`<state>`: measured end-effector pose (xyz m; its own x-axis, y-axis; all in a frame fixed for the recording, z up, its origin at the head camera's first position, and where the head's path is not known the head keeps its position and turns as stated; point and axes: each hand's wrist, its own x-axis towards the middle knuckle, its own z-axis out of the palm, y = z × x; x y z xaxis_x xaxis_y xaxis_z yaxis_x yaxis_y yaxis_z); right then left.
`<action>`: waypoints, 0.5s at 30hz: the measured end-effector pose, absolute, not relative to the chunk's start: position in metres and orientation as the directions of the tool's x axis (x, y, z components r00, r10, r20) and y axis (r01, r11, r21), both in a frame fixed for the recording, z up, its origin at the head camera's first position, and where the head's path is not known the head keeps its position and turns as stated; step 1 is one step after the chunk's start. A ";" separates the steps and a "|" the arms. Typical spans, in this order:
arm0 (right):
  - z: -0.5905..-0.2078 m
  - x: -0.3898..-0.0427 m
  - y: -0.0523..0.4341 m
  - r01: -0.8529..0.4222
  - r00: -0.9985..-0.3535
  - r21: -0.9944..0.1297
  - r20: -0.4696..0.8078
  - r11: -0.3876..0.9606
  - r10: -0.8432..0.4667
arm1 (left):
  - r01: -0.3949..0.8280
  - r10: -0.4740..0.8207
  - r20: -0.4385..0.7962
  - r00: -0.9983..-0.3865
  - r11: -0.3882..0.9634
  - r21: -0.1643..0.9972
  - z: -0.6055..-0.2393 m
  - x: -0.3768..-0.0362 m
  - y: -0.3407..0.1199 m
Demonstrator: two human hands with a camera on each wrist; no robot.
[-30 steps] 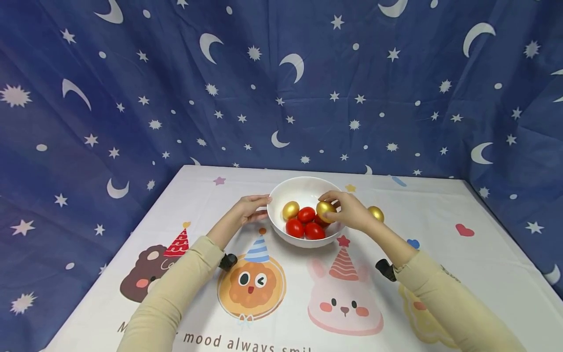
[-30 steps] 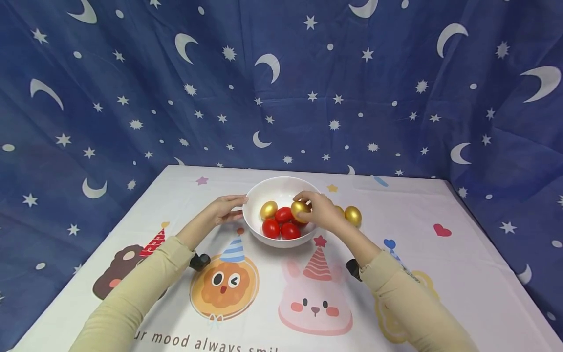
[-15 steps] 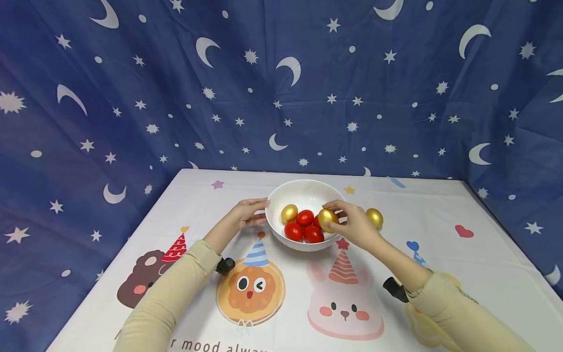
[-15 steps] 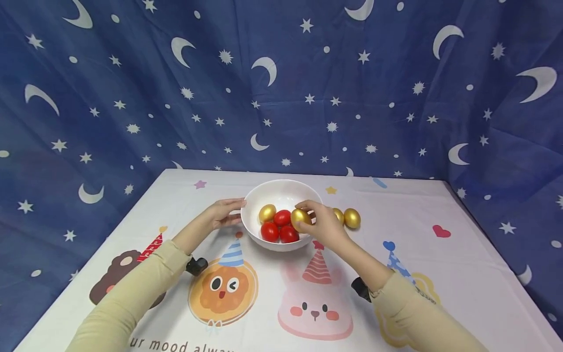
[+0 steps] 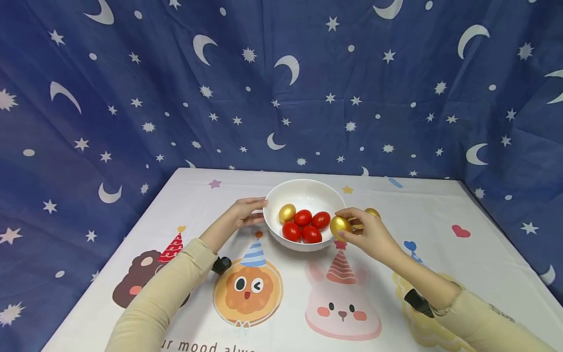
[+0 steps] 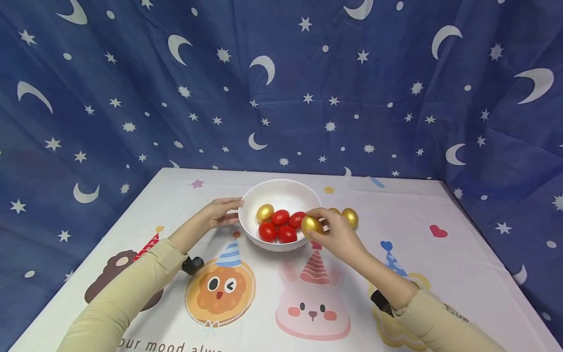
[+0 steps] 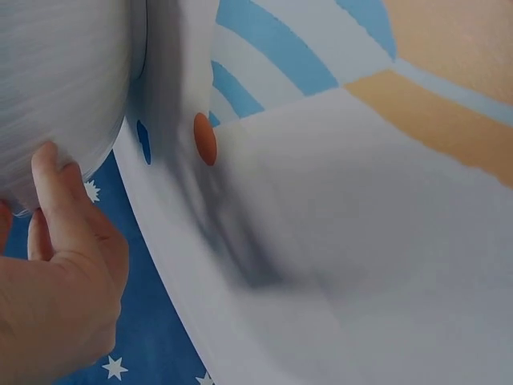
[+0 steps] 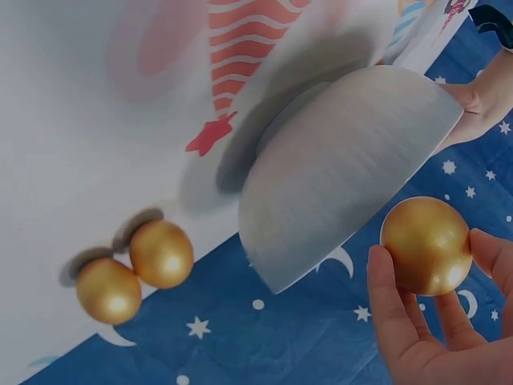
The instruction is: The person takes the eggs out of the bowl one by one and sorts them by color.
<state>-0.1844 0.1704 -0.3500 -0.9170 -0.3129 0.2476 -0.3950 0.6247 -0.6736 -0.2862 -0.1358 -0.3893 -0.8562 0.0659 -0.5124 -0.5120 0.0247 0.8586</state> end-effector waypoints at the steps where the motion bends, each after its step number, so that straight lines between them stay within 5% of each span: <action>1: -0.350 -0.183 0.173 -0.398 -0.916 -0.672 0.251 0.624 -0.314 | -0.511 0.066 -0.511 -0.857 0.023 0.859 -0.389 -0.286 -0.136; 15: -0.353 -0.175 0.212 -0.380 -0.925 -0.631 0.267 0.676 -0.271 | -0.501 0.071 -0.502 -0.862 0.031 0.865 -0.385 -0.285 -0.136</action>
<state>-0.1749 0.2116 -0.3533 -0.9250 -0.2706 0.2667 -0.3798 0.6763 -0.6311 -0.2849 -0.1357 -0.3854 -0.8619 0.0714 -0.5020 -0.5011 0.0309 0.8648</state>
